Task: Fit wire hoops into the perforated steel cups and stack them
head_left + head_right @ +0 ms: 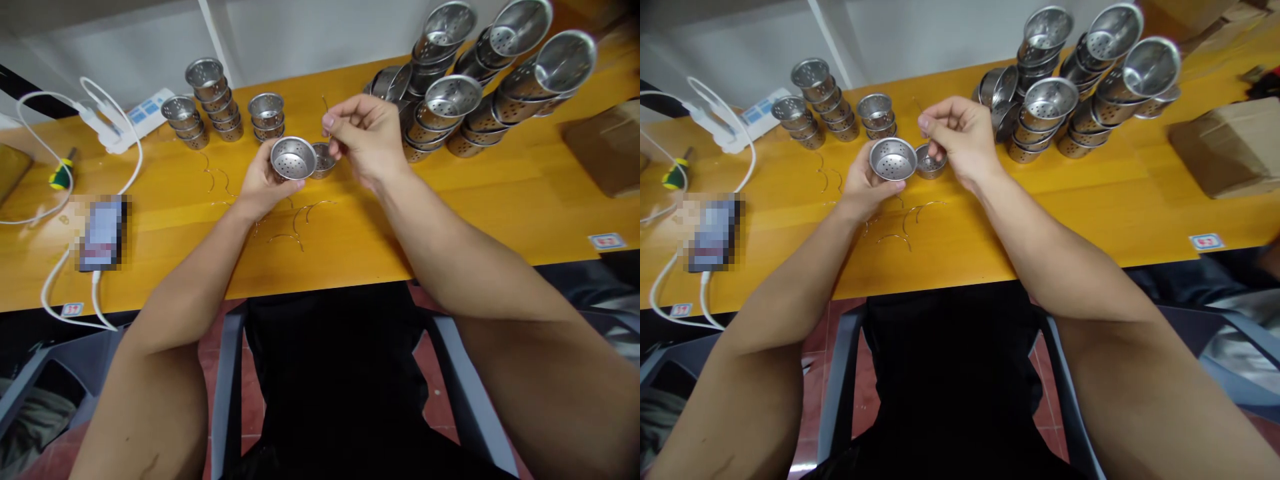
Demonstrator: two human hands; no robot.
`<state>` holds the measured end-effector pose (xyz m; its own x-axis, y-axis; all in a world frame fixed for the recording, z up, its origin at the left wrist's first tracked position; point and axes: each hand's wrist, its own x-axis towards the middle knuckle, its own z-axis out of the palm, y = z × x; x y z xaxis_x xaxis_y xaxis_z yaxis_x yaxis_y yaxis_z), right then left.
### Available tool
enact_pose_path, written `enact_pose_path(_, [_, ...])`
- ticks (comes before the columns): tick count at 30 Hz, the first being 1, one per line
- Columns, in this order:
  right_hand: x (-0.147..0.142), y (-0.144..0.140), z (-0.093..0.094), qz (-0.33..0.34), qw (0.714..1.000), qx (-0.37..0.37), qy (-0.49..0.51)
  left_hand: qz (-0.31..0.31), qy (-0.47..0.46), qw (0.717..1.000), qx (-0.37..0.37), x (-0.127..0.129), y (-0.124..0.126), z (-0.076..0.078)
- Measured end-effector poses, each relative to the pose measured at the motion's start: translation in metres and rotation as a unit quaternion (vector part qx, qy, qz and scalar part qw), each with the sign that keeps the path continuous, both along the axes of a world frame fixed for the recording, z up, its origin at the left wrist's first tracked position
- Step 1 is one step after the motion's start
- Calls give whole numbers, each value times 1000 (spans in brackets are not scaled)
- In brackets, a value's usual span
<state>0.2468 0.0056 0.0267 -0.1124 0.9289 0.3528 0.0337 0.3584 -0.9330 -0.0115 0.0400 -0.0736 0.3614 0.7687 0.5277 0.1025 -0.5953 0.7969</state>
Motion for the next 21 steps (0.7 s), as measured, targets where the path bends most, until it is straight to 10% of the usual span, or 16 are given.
enact_pose_path(21, [-31, -44, -13, -15, 994, -2, -104, -1, -7, 1000, 0, -1, 1, 10])
